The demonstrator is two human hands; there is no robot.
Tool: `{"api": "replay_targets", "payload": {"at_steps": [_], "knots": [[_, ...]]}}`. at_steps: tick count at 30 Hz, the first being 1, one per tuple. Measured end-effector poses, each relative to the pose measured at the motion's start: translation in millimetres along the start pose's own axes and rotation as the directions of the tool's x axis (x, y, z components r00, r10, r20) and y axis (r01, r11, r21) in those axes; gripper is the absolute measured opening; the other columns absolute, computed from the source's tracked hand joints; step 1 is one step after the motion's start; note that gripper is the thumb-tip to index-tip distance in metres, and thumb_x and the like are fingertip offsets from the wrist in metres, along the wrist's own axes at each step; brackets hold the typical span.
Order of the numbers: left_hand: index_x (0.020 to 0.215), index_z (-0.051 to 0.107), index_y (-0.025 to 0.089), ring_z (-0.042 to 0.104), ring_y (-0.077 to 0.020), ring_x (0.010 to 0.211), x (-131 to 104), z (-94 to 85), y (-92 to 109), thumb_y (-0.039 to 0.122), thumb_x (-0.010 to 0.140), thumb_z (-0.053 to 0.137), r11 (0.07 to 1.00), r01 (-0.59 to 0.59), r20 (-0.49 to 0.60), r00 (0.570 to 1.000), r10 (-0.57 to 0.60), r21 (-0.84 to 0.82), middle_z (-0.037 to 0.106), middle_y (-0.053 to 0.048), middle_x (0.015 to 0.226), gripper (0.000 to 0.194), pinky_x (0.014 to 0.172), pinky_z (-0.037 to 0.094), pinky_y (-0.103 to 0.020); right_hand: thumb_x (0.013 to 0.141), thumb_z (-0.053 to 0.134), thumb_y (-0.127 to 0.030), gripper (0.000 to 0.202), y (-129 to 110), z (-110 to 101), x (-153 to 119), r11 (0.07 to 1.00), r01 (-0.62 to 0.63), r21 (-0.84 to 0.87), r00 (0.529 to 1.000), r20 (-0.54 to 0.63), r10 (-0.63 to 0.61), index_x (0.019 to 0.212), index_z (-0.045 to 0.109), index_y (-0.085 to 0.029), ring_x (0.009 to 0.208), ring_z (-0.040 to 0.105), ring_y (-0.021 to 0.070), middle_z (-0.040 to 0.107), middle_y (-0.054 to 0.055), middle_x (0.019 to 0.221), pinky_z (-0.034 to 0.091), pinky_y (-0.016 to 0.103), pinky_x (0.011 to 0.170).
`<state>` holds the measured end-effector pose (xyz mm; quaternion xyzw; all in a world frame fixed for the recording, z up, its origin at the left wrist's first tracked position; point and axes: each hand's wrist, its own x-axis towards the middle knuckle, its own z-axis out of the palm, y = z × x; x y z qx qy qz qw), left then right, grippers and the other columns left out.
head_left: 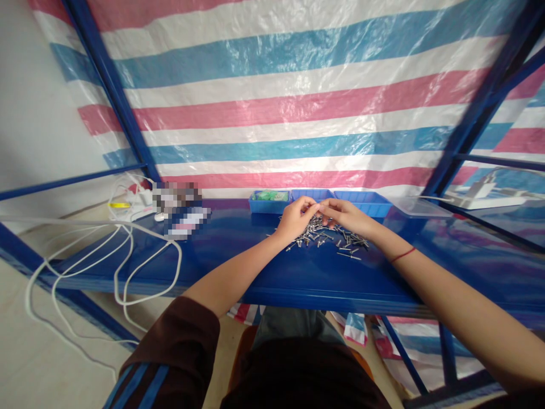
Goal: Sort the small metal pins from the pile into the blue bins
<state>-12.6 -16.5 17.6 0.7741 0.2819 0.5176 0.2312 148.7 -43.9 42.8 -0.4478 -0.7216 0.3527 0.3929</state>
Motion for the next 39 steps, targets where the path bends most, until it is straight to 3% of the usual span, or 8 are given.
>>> {"api": "replay_targets", "payload": {"at_steps": [8, 14, 20, 24, 27, 30, 33, 39], "knots": [[0.086, 0.059, 0.017, 0.061, -0.0116, 0.077, 1.5, -1.1, -2.6, 0.028, 0.084, 0.053, 0.998, 0.005, -0.028, 1.000, -0.004, 0.064, 0.067, -0.003, 0.087, 0.013, 0.072, 0.046, -0.025, 0.068, 0.068, -0.048, 0.033, 2.4, 0.4, 0.9, 0.987, -0.031, 0.159, 0.994, -0.101, 0.048, 0.076, 0.056, -0.019, 0.060, 0.052, 0.0117, 0.056, 0.001, 0.067, 0.044, 0.027, 0.055], [0.088, 0.060, 0.016, 0.061, -0.0126, 0.079, 1.3, 2.2, -6.7, 0.025, 0.082, 0.055, 0.999, 0.032, 0.002, 0.999, -0.032, 0.042, 0.067, -0.004, 0.088, 0.012, 0.074, 0.047, -0.025, 0.063, 0.072, -0.045, 0.035, 2.5, 0.2, 3.0, 0.981, 0.116, 0.153, 0.976, -0.200, -0.085, 0.079, 0.055, -0.019, 0.057, 0.049, 0.0110, 0.053, -0.002, 0.062, 0.042, 0.027, 0.053], [0.092, 0.059, 0.015, 0.061, -0.0125, 0.077, 0.9, 3.3, -8.5, 0.023, 0.085, 0.048, 0.999, 0.027, 0.083, 0.996, -0.025, -0.021, 0.066, -0.004, 0.083, 0.015, 0.074, 0.047, -0.025, 0.064, 0.072, -0.041, 0.033, -0.8, 1.9, -0.2, 0.973, 0.202, 0.113, 0.969, -0.166, -0.182, 0.081, 0.057, -0.018, 0.056, 0.050, 0.0101, 0.058, -0.001, 0.066, 0.043, 0.028, 0.055], [0.091, 0.059, 0.015, 0.061, -0.0127, 0.078, 0.8, 2.7, -7.6, 0.026, 0.089, 0.041, 0.999, 0.019, 0.157, 0.987, -0.023, 0.030, 0.066, -0.004, 0.082, 0.021, 0.076, 0.047, -0.026, 0.069, 0.068, -0.042, 0.028, -4.9, 0.5, -1.8, 0.975, 0.221, 0.022, 0.966, -0.142, -0.216, 0.076, 0.058, -0.017, 0.054, 0.050, 0.0101, 0.060, 0.001, 0.064, 0.042, 0.027, 0.054], [0.100, 0.058, 0.016, 0.062, -0.0130, 0.081, 2.5, 1.5, -11.0, 0.027, 0.091, 0.038, 0.997, 0.035, 0.142, 0.989, -0.043, 0.063, 0.066, -0.005, 0.091, 0.024, 0.080, 0.047, -0.028, 0.070, 0.066, -0.042, 0.027, -3.0, -6.4, 7.6, 0.978, 0.204, -0.035, 0.951, -0.229, -0.207, 0.075, 0.058, -0.017, 0.052, 0.050, 0.0105, 0.058, 0.001, 0.060, 0.043, 0.027, 0.051], [0.114, 0.053, 0.017, 0.062, -0.0140, 0.084, 5.1, -1.9, -15.7, 0.028, 0.091, 0.038, 0.991, 0.097, 0.081, 0.991, -0.105, 0.092, 0.066, -0.007, 0.098, 0.030, 0.083, 0.048, -0.031, 0.069, 0.066, -0.041, 0.027, 7.3, -18.8, 29.1, 0.973, 0.207, -0.100, 0.897, -0.378, -0.230, 0.078, 0.058, -0.017, 0.056, 0.054, 0.0135, 0.061, 0.003, 0.066, 0.046, 0.029, 0.051], [0.113, 0.055, 0.017, 0.062, -0.0151, 0.086, 6.7, -5.3, -18.1, 0.029, 0.090, 0.040, 0.984, 0.136, 0.060, 0.988, -0.143, 0.119, 0.066, -0.007, 0.098, 0.030, 0.084, 0.048, -0.031, 0.071, 0.063, -0.036, 0.022, 22.1, -29.8, 53.8, 0.931, 0.186, -0.314, 0.840, -0.441, -0.317, 0.080, 0.060, -0.017, 0.068, 0.059, 0.0174, 0.065, 0.007, 0.076, 0.050, 0.033, 0.064], [0.106, 0.060, 0.018, 0.062, -0.0149, 0.085, 4.1, -4.1, -14.8, 0.029, 0.088, 0.044, 0.984, 0.110, 0.126, 0.984, -0.128, 0.141, 0.067, -0.006, 0.095, 0.027, 0.083, 0.048, -0.030, 0.074, 0.056, -0.025, 0.030, 35.3, -36.8, 64.6, 0.783, -0.001, -0.622, 0.938, -0.271, -0.215, 0.100, 0.065, -0.014, 0.078, 0.062, 0.0226, 0.069, 0.012, 0.094, 0.048, 0.039, 0.076]]}}
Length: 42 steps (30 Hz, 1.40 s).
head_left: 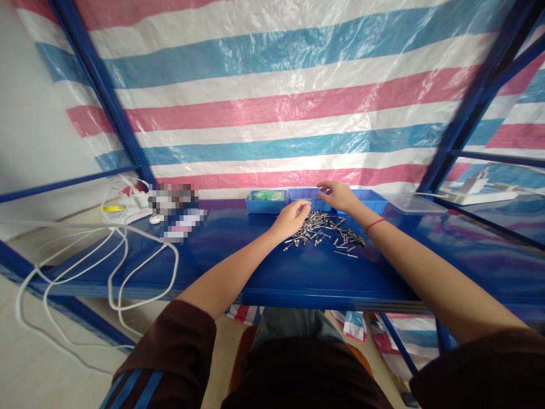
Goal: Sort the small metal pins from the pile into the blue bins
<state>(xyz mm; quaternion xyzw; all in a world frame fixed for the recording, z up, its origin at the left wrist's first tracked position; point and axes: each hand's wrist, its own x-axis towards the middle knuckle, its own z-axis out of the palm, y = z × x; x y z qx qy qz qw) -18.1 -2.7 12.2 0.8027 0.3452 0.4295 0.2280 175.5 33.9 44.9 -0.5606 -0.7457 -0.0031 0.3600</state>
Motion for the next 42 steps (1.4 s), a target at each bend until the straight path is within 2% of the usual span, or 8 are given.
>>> {"api": "replay_targets", "payload": {"at_steps": [3, 7, 13, 16, 24, 30, 35, 42], "knots": [[0.104, 0.061, 0.017, 0.062, -0.0152, 0.086, -1.0, 1.8, 1.3, 0.029, 0.087, 0.046, 1.000, -0.011, 0.029, 1.000, 0.010, 0.020, 0.067, -0.007, 0.098, 0.026, 0.085, 0.048, -0.030, 0.072, 0.054, -0.020, 0.020, -0.3, -12.1, -14.9, 0.999, 0.041, -0.030, 0.989, 0.143, -0.037, 0.084, 0.069, -0.017, 0.075, 0.062, 0.0212, 0.070, 0.008, 0.084, 0.047, 0.035, 0.073], [0.101, 0.062, 0.017, 0.061, -0.0156, 0.090, -1.5, 3.7, 0.7, 0.028, 0.087, 0.047, 0.999, -0.024, 0.047, 0.999, 0.023, 0.036, 0.067, -0.007, 0.103, 0.024, 0.087, 0.047, -0.031, 0.068, 0.055, -0.019, 0.016, -4.6, -27.3, -39.1, 0.995, 0.067, 0.070, 0.893, 0.440, -0.091, 0.075, 0.069, -0.020, 0.069, 0.061, 0.0182, 0.070, 0.004, 0.076, 0.045, 0.031, 0.067], [0.100, 0.063, 0.017, 0.061, -0.0159, 0.092, -2.1, 6.0, -1.0, 0.030, 0.087, 0.045, 0.995, -0.081, 0.089, 0.993, 0.076, 0.063, 0.067, -0.007, 0.104, 0.025, 0.087, 0.047, -0.031, 0.071, 0.058, -0.034, 0.018, -25.6, -26.2, -57.6, 0.994, 0.100, 0.038, 0.791, 0.603, -0.103, 0.066, 0.065, -0.018, 0.060, 0.055, 0.0154, 0.062, 0.002, 0.063, 0.040, 0.029, 0.058], [0.099, 0.063, 0.017, 0.061, -0.0160, 0.092, -2.4, 6.5, -1.7, 0.029, 0.087, 0.045, 0.992, -0.090, 0.098, 0.992, 0.082, 0.083, 0.067, -0.007, 0.103, 0.025, 0.086, 0.047, -0.030, 0.071, 0.058, -0.032, 0.017, -33.1, -23.1, -59.9, 0.992, 0.115, 0.047, 0.760, 0.639, -0.118, 0.064, 0.062, -0.018, 0.060, 0.054, 0.0153, 0.061, 0.002, 0.063, 0.039, 0.028, 0.058], [0.099, 0.063, 0.016, 0.061, -0.0160, 0.093, -2.6, 7.7, -3.1, 0.028, 0.086, 0.046, 0.992, -0.104, 0.102, 0.990, 0.096, 0.073, 0.067, -0.006, 0.102, 0.024, 0.087, 0.046, -0.030, 0.070, 0.054, -0.019, 0.009, -29.4, -15.2, -62.0, 0.983, 0.186, -0.004, 0.780, 0.609, -0.145, 0.061, 0.054, -0.020, 0.055, 0.051, 0.0159, 0.058, 0.002, 0.060, 0.035, 0.029, 0.055], [0.098, 0.063, 0.018, 0.061, -0.0149, 0.087, -2.5, 8.1, -3.3, 0.031, 0.085, 0.049, 0.995, -0.091, 0.080, 0.993, 0.088, 0.043, 0.067, -0.005, 0.099, 0.023, 0.086, 0.047, -0.032, 0.077, 0.049, -0.021, 0.007, -28.1, -20.6, -61.0, 0.987, 0.159, 0.017, 0.870, 0.471, -0.148, 0.070, 0.050, -0.020, 0.055, 0.049, 0.0152, 0.056, 0.002, 0.060, 0.035, 0.029, 0.056], [0.095, 0.061, 0.016, 0.061, -0.0130, 0.079, -4.6, 7.1, 2.0, 0.034, 0.083, 0.053, 0.995, -0.079, 0.087, 0.993, 0.084, -0.058, 0.068, -0.004, 0.090, 0.023, 0.077, 0.048, -0.029, 0.081, 0.047, -0.031, 0.013, -32.3, -22.1, -58.9, 0.980, 0.102, 0.173, 0.920, 0.358, -0.159, 0.082, 0.051, -0.018, 0.061, 0.050, 0.0148, 0.055, 0.001, 0.065, 0.038, 0.028, 0.058], [0.087, 0.059, 0.016, 0.062, -0.0130, 0.080, -2.4, 6.6, 2.4, 0.032, 0.084, 0.052, 0.994, -0.061, -0.007, 0.998, 0.061, -0.094, 0.067, -0.003, 0.083, 0.017, 0.077, 0.048, -0.028, 0.077, 0.057, -0.043, 0.024, -38.4, -16.5, -57.7, 0.890, -0.047, 0.453, 0.942, 0.316, -0.112, 0.076, 0.051, -0.019, 0.058, 0.050, 0.0131, 0.053, 0.000, 0.064, 0.043, 0.029, 0.056]]}}
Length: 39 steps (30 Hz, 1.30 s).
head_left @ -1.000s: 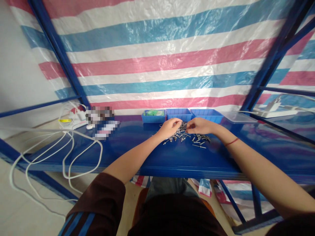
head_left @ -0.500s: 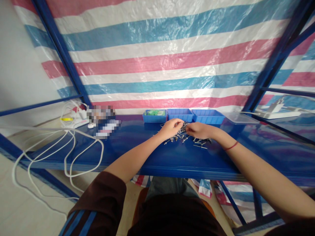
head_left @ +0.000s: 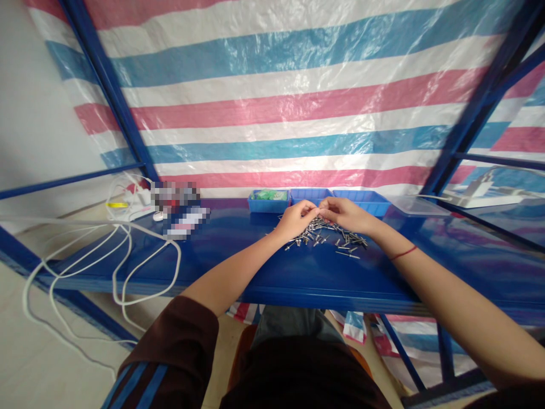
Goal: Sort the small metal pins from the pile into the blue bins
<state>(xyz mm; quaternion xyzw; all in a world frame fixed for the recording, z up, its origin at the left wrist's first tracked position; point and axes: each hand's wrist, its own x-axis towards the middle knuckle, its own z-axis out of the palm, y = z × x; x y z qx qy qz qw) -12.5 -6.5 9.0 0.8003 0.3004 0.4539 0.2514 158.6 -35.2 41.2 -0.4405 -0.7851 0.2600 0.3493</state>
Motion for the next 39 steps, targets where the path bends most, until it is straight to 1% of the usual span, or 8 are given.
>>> {"api": "replay_targets", "payload": {"at_steps": [7, 10, 19, 23, 27, 31, 35, 39], "knots": [[0.088, 0.057, 0.016, 0.061, -0.0117, 0.078, 0.9, -0.1, 3.0, 0.028, 0.085, 0.049, 1.000, 0.000, -0.069, 0.998, -0.001, -0.023, 0.065, -0.003, 0.085, 0.014, 0.075, 0.048, -0.026, 0.077, 0.058, -0.043, 0.024, -6.3, 0.6, -1.4, 0.964, -0.188, 0.190, 0.982, 0.056, 0.181, 0.076, 0.057, -0.019, 0.063, 0.054, 0.0128, 0.060, 0.005, 0.078, 0.048, 0.029, 0.058], [0.087, 0.056, 0.016, 0.061, -0.0114, 0.077, 0.6, -1.1, 4.4, 0.027, 0.085, 0.049, 1.000, 0.001, -0.073, 0.997, -0.003, -0.026, 0.065, -0.003, 0.085, 0.013, 0.075, 0.048, -0.026, 0.076, 0.060, -0.039, 0.021, -8.1, 1.6, -2.0, 0.951, -0.215, 0.223, 0.977, 0.063, 0.206, 0.073, 0.057, -0.018, 0.060, 0.053, 0.0118, 0.059, 0.004, 0.073, 0.048, 0.028, 0.058], [0.086, 0.058, 0.017, 0.060, -0.0122, 0.080, 1.3, -0.6, 4.3, 0.026, 0.082, 0.054, 1.000, 0.019, -0.076, 0.997, -0.018, 0.007, 0.065, -0.004, 0.089, 0.011, 0.080, 0.047, -0.028, 0.067, 0.069, -0.038, 0.024, -6.1, 1.0, 0.8, 0.966, -0.108, 0.236, 0.983, -0.119, 0.140, 0.071, 0.055, -0.019, 0.052, 0.047, 0.0111, 0.051, -0.002, 0.058, 0.043, 0.029, 0.053], [0.087, 0.059, 0.016, 0.060, -0.0132, 0.082, 1.3, 1.0, 0.5, 0.027, 0.083, 0.054, 1.000, 0.006, -0.033, 0.999, -0.006, 0.012, 0.066, -0.005, 0.090, 0.013, 0.081, 0.047, -0.029, 0.064, 0.071, -0.037, 0.026, -8.8, 0.7, -0.1, 0.967, -0.045, 0.251, 0.973, -0.208, 0.100, 0.075, 0.057, -0.019, 0.055, 0.049, 0.0113, 0.054, -0.001, 0.061, 0.044, 0.030, 0.057], [0.089, 0.058, 0.015, 0.060, -0.0140, 0.084, 1.5, 1.4, -3.4, 0.027, 0.084, 0.049, 1.000, 0.001, 0.008, 1.000, -0.001, 0.024, 0.065, -0.004, 0.088, 0.015, 0.082, 0.046, -0.029, 0.064, 0.071, -0.037, 0.029, -12.6, 1.2, -1.3, 0.957, -0.010, 0.291, 0.981, -0.182, 0.066, 0.083, 0.060, -0.018, 0.057, 0.052, 0.0115, 0.058, -0.001, 0.064, 0.046, 0.030, 0.059], [0.092, 0.057, 0.015, 0.060, -0.0130, 0.077, 1.5, 1.1, -5.6, 0.028, 0.087, 0.044, 0.999, 0.003, 0.052, 0.999, -0.005, 0.039, 0.064, -0.003, 0.084, 0.019, 0.077, 0.047, -0.027, 0.068, 0.067, -0.035, 0.023, -14.7, 2.1, -1.6, 0.971, 0.021, 0.236, 0.985, -0.171, 0.021, 0.079, 0.061, -0.017, 0.053, 0.049, 0.0096, 0.058, -0.001, 0.063, 0.042, 0.027, 0.054], [0.092, 0.056, 0.015, 0.060, -0.0126, 0.076, 0.9, 1.3, -4.6, 0.028, 0.090, 0.038, 0.999, 0.012, 0.062, 0.998, -0.015, 0.053, 0.064, -0.004, 0.085, 0.023, 0.076, 0.047, -0.027, 0.068, 0.065, -0.032, 0.017, -14.8, 1.9, -0.8, 0.988, 0.011, 0.157, 0.977, -0.212, 0.023, 0.071, 0.059, -0.016, 0.050, 0.046, 0.0092, 0.054, -0.002, 0.057, 0.039, 0.026, 0.050], [0.106, 0.054, 0.016, 0.061, -0.0127, 0.078, 1.0, 1.0, -4.9, 0.029, 0.090, 0.039, 0.996, 0.062, -0.007, 0.998, -0.062, 0.057, 0.064, -0.005, 0.092, 0.026, 0.078, 0.047, -0.028, 0.068, 0.063, -0.027, 0.012, -12.7, -4.9, 2.0, 0.985, 0.006, 0.170, 0.946, -0.320, 0.049, 0.073, 0.058, -0.017, 0.047, 0.047, 0.0090, 0.054, -0.002, 0.057, 0.040, 0.025, 0.046]]}}
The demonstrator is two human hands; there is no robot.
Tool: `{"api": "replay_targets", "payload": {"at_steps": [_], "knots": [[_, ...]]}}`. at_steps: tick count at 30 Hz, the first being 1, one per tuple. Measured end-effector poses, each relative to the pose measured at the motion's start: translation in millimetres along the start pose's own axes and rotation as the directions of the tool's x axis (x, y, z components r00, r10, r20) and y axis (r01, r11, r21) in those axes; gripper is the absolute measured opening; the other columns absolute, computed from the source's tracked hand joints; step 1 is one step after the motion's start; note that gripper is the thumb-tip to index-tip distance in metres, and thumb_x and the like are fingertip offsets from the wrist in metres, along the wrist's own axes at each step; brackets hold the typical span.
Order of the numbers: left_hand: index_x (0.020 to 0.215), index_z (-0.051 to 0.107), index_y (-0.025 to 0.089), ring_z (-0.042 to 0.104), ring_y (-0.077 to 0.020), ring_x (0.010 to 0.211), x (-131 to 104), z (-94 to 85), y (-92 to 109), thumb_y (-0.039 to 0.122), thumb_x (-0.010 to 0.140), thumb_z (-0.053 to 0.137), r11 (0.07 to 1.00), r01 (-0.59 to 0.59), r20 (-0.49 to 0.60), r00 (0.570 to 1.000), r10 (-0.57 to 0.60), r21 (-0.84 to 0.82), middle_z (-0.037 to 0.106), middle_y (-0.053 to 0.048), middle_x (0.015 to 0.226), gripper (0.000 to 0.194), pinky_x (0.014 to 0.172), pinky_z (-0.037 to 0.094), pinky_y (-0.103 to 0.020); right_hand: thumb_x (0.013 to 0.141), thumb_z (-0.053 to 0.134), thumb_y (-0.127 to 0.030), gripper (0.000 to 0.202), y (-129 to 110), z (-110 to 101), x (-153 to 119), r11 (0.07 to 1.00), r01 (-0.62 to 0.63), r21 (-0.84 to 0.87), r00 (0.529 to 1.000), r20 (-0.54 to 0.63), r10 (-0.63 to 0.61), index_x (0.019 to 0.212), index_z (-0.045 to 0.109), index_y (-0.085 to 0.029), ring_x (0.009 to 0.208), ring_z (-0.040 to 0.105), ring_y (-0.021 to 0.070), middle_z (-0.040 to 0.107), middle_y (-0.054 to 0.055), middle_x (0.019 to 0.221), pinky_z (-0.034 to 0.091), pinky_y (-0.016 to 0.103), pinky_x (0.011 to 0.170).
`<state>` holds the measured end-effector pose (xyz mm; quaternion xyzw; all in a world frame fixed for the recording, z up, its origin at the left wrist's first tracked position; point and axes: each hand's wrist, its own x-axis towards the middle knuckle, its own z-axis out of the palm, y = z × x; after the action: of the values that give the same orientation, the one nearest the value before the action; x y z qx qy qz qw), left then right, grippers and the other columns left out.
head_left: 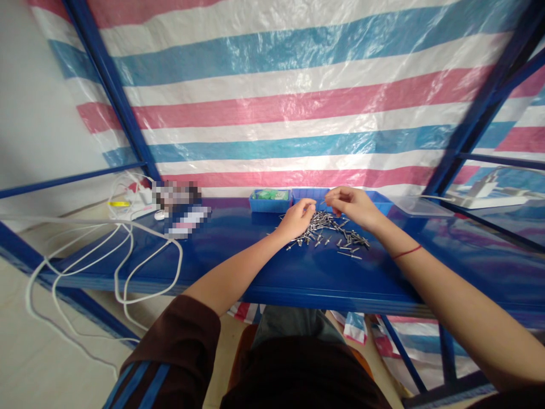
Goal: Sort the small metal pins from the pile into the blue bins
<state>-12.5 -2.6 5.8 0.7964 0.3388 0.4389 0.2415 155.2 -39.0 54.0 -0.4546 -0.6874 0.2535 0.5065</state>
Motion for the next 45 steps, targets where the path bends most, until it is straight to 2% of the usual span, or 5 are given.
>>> {"api": "replay_targets", "payload": {"at_steps": [8, 18, 22, 26, 45], "knots": [[0.109, 0.056, 0.017, 0.060, -0.0133, 0.084, -1.5, 0.2, 2.6, 0.030, 0.089, 0.043, 0.999, 0.026, 0.022, 0.999, -0.026, 0.030, 0.064, -0.005, 0.094, 0.027, 0.083, 0.047, -0.028, 0.070, 0.061, -0.028, 0.021, 30.3, -9.9, 45.1, 0.958, -0.010, -0.285, 0.978, -0.201, -0.049, 0.086, 0.063, -0.014, 0.066, 0.061, 0.0167, 0.067, 0.008, 0.081, 0.049, 0.027, 0.054], [0.108, 0.058, 0.016, 0.061, -0.0135, 0.081, -3.1, -1.7, 8.9, 0.030, 0.087, 0.046, 0.998, 0.015, 0.058, 0.998, -0.019, 0.067, 0.065, -0.007, 0.098, 0.028, 0.084, 0.047, -0.032, 0.077, 0.048, -0.023, 0.030, 30.0, -8.0, 45.5, 0.579, 0.177, -0.796, 0.981, 0.187, -0.043, 0.099, 0.066, -0.014, 0.082, 0.064, 0.0228, 0.069, 0.011, 0.096, 0.047, 0.033, 0.076], [0.108, 0.059, 0.016, 0.061, -0.0150, 0.085, -4.4, -1.3, 9.1, 0.030, 0.087, 0.047, 0.996, 0.018, 0.078, 0.997, -0.025, 0.085, 0.066, -0.007, 0.101, 0.028, 0.086, 0.047, -0.033, 0.077, 0.049, -0.024, 0.024, 20.1, -30.4, 21.2, 0.524, 0.152, -0.838, 0.917, 0.317, 0.241, 0.088, 0.068, -0.016, 0.081, 0.064, 0.0221, 0.070, 0.009, 0.089, 0.046, 0.029, 0.072], [0.105, 0.060, 0.016, 0.061, -0.0150, 0.091, -4.3, 1.0, 6.4, 0.029, 0.086, 0.047, 0.997, -0.003, 0.087, 0.996, -0.004, 0.075, 0.066, -0.007, 0.102, 0.026, 0.089, 0.047, -0.032, 0.077, 0.051, -0.025, 0.023, 19.5, -44.2, 5.3, 0.540, 0.113, -0.834, 0.842, 0.369, 0.393, 0.089, 0.068, -0.015, 0.080, 0.064, 0.0218, 0.071, 0.009, 0.088, 0.047, 0.029, 0.071], [0.100, 0.061, 0.018, 0.062, -0.0152, 0.093, -3.6, 3.3, -1.9, 0.027, 0.086, 0.047, 0.996, -0.057, 0.123, 0.991, 0.048, 0.070, 0.066, -0.005, 0.105, 0.022, 0.090, 0.046, -0.033, 0.065, 0.060, -0.015, 0.018, 34.8, -58.6, 2.7, 0.737, -0.032, -0.675, 0.850, 0.370, 0.376, 0.079, 0.071, -0.018, 0.065, 0.064, 0.0219, 0.070, 0.006, 0.071, 0.048, 0.032, 0.062]]}}
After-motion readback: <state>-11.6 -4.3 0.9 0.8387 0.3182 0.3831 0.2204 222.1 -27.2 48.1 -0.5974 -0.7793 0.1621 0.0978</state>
